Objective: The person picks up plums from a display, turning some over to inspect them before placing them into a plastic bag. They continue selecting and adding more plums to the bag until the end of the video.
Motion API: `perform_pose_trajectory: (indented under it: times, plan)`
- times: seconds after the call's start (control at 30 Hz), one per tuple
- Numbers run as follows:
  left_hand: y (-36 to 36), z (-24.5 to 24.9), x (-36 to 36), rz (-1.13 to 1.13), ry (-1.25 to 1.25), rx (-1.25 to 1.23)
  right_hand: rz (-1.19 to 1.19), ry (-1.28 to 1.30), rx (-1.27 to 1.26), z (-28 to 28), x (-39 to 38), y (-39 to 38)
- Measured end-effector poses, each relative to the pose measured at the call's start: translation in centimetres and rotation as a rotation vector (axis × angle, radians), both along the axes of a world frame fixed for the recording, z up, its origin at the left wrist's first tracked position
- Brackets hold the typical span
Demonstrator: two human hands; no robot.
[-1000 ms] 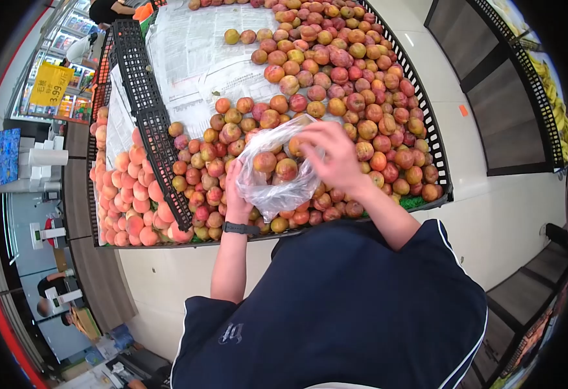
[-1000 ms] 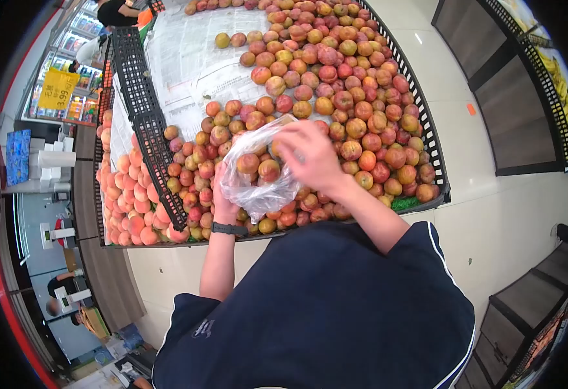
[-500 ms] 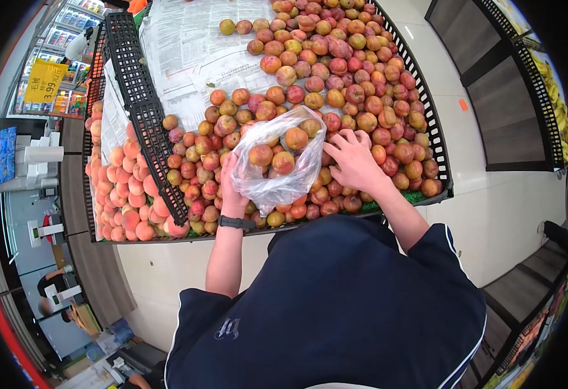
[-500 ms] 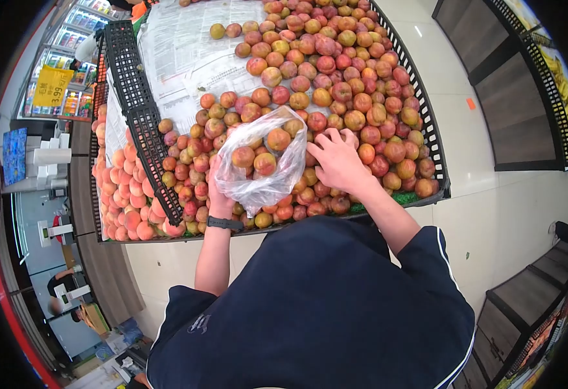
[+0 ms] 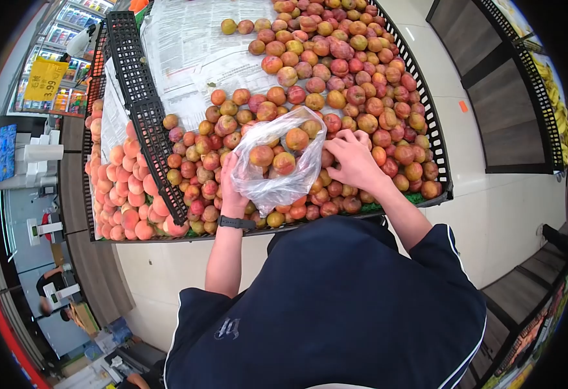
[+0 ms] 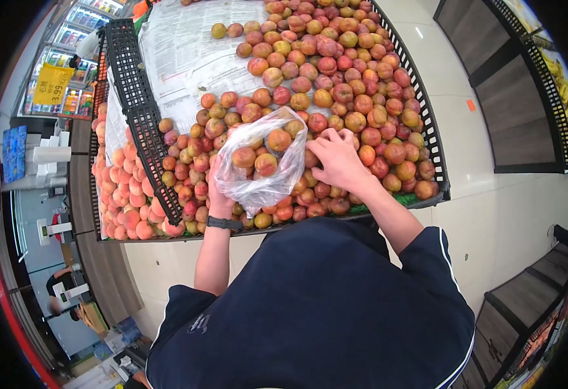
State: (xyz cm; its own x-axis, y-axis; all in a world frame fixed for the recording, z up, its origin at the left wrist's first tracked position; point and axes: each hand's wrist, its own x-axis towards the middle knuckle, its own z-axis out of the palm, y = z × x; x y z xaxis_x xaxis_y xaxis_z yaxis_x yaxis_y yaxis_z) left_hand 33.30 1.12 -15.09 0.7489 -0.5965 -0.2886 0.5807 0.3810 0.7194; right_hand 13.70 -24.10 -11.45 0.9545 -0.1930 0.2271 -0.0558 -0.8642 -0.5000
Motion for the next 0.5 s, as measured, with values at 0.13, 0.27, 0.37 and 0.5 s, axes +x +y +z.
perform_pose_trajectory:
  times: [0.13, 0.27, 0.37, 0.5]
  plan:
    - [0.1, -0.6, 0.4, -0.007, 0.009, -0.017, -0.218, -0.167, 0.542, 1.1, -0.2, -0.4]
    - [-0.1, 0.1, 0.0, 0.008, 0.013, 0.007, -0.149, -0.359, 1.283, 0.9, -0.1, -1.6]
    - [-0.2, 0.3, -0.1, 0.006, 0.003, 0.012, 0.013, -0.396, 1.597, 0.3, -0.1, -2.0]
    - [-0.1, 0.2, 0.0, 0.004, 0.002, 0.013, 0.067, -0.394, 1.679, 0.8, 0.1, -1.8]
